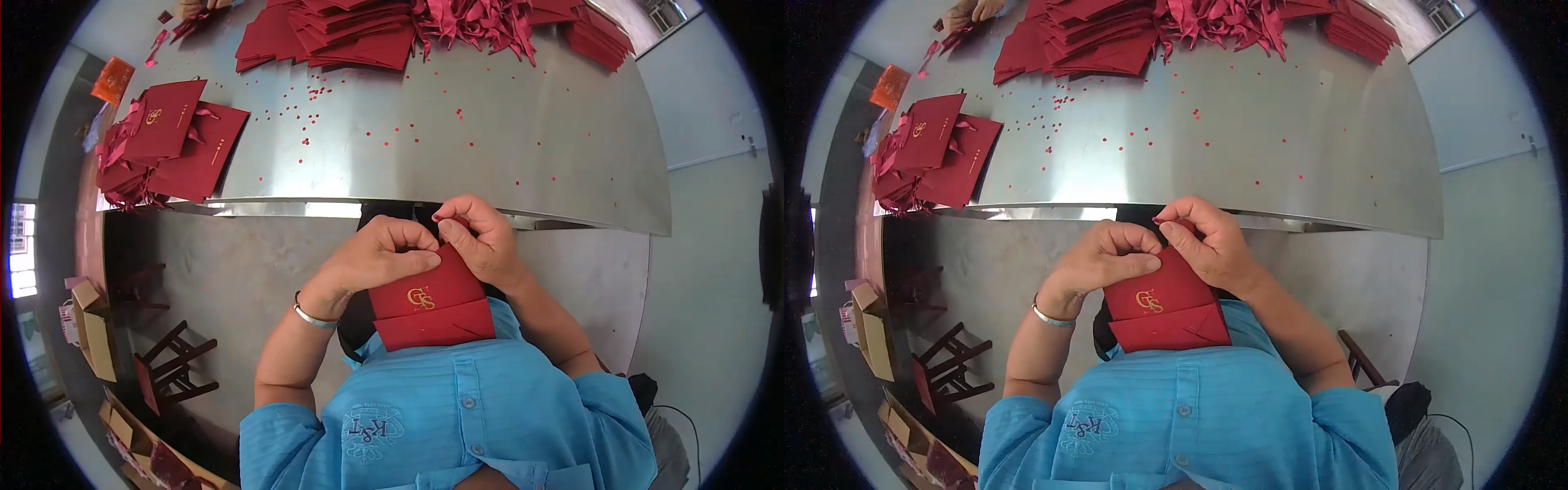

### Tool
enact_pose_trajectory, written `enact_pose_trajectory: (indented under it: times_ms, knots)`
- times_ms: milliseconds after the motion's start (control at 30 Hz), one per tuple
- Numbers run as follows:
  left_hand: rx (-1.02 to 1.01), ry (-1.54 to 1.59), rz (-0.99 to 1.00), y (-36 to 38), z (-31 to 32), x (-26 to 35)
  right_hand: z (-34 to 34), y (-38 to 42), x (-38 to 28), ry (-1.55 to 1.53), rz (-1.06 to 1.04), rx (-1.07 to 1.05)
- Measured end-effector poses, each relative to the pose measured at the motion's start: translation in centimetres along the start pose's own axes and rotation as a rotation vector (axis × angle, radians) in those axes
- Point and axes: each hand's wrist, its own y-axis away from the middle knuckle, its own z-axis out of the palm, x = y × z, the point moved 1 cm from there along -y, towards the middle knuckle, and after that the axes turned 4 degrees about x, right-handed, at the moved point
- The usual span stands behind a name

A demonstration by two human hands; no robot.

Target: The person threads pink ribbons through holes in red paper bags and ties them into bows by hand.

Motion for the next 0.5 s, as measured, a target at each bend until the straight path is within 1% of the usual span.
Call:
enact_pose_trajectory:
  times_ms: [133, 233, 300, 333, 400, 433, 500]
  knots:
    - [-0.01, 0.019, 0.002, 0.1, 0.0, 0.0, 0.0, 0.0, -0.6, 0.001, -0.028, 0.012]
    - [-0.007, -0.032, -0.002, 0.3, 0.2, 0.5, 0.1, 0.0, -0.5, 0.009, -0.044, 0.012]
    - [0.035, -0.117, 0.018, 0.4, 0.3, 0.5, 0.2, -0.2, -0.5, 0.044, -0.188, 0.088]
    - [0.035, -0.113, 0.02, 0.4, 0.5, 0.3, 0.0, -0.5, -0.7, 0.047, -0.186, 0.085]
    - [0.169, -0.284, 0.023, 0.4, 0.8, -0.1, -0.5, -1.2, -2.3, 0.389, -0.527, 0.143]
    - [0.169, -0.277, 0.028, 0.4, 0.9, -0.3, -0.7, -1.1, -2.9, 0.395, -0.527, 0.137]
    - [0.227, -0.275, 0.028, 0.4, 0.8, -0.5, -0.8, -0.4, -3.8, 0.431, -0.459, 0.186]
